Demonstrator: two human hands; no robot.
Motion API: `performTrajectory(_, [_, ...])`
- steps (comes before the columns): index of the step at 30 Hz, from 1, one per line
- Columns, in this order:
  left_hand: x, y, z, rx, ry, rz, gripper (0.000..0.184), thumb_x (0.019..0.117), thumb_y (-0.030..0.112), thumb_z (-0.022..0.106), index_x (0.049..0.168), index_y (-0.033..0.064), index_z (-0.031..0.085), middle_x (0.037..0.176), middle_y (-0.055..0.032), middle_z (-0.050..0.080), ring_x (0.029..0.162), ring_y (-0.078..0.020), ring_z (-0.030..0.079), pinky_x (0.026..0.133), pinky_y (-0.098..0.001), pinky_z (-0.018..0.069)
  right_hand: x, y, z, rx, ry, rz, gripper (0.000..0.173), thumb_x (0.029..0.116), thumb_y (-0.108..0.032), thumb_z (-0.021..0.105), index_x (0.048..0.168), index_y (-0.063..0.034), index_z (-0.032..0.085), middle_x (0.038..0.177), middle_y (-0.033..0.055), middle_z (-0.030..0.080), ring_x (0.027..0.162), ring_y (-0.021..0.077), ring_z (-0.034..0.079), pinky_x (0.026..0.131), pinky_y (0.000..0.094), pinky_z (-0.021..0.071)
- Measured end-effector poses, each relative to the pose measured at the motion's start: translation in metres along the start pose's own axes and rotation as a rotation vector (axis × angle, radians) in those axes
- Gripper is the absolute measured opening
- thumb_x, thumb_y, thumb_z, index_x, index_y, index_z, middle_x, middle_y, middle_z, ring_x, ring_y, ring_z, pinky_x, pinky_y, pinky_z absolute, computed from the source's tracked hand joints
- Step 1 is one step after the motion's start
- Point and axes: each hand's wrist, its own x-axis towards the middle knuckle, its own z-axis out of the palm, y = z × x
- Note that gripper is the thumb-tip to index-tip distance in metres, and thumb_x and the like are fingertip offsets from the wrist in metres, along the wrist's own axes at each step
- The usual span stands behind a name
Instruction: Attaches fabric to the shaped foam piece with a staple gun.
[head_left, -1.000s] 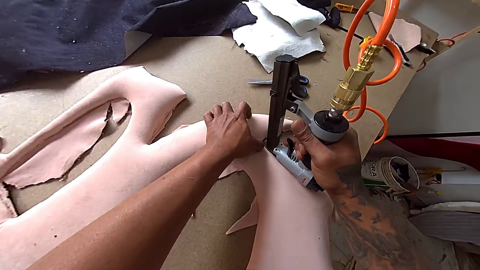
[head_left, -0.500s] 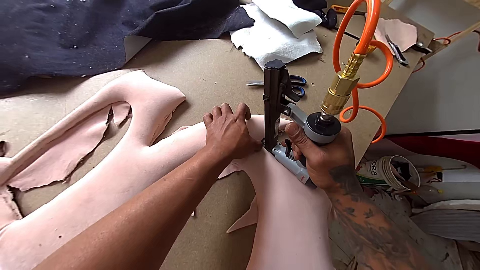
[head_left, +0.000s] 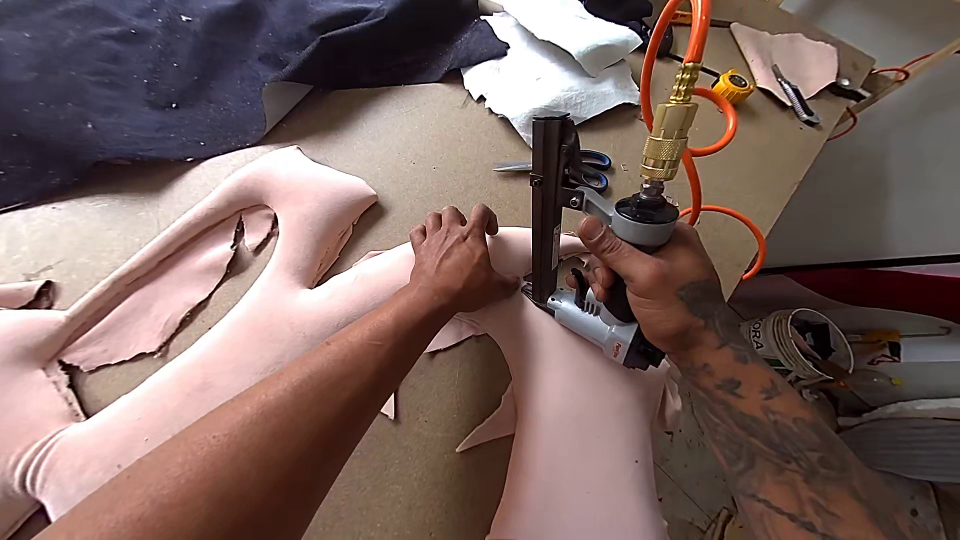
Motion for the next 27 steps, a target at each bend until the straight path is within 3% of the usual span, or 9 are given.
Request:
performTrajectory(12, [0.001, -0.007, 0.003, -0.064, 0.017, 0.047, 0.076, 0.0626, 0.066, 0.082, 0.125, 0.0303, 0.057, 0.113, -0.0074, 0.057, 0.114, -0.0326, 0.052, 0.09, -0.056, 0.04, 0.001, 0.005, 0.01, -0.027, 0.032, -0.044, 0.029, 0.0953, -0.035, 0.074, 0.083, -0.0093, 0.066, 0.055, 0.0055, 0.058, 0.045, 0.0189, 0.059, 0.045, 0.0342, 0.0558])
performTrajectory(15, [0.001, -0.01, 0.003, -0.097, 0.013, 0.068, 0.072, 0.0668, 0.066, 0.078, 0.126, 0.03, 0.057, 0.114, -0.0065, 0.058, 0.116, -0.0317, 0.052, 0.091, -0.0563, 0.0391, 0.001, 0.005, 0.012, -0.032, 0.028, -0.07, 0.029, 0.0946, -0.035, 0.074, 0.081, -0.0102, 0.066, 0.054, 0.0047, 0.057, 0.044, 0.0185, 0.058, 0.044, 0.0339, 0.055])
performTrajectory(20, [0.001, -0.008, 0.0, -0.206, 0.019, 0.023, 0.048, 0.0809, 0.049, 0.067, 0.122, 0.0258, 0.06, 0.115, -0.0093, 0.06, 0.119, -0.0337, 0.052, 0.096, -0.0594, 0.0376, -0.005, 0.009, 0.017, -0.024, 0.04, -0.105, 0.027, 0.0951, -0.034, 0.074, 0.083, -0.0111, 0.066, 0.055, 0.0038, 0.058, 0.045, 0.0182, 0.059, 0.045, 0.0346, 0.0559])
performTrajectory(27, [0.001, -0.001, 0.008, -0.184, 0.1, -0.02, 0.04, 0.0855, 0.047, 0.051, 0.118, 0.0266, 0.061, 0.11, -0.0066, 0.062, 0.116, -0.0304, 0.055, 0.096, -0.0558, 0.0366, -0.01, 0.008, 0.022, -0.001, 0.051, -0.112, 0.027, 0.0956, -0.034, 0.074, 0.085, -0.0116, 0.065, 0.056, 0.0039, 0.057, 0.045, 0.0192, 0.057, 0.044, 0.0347, 0.054])
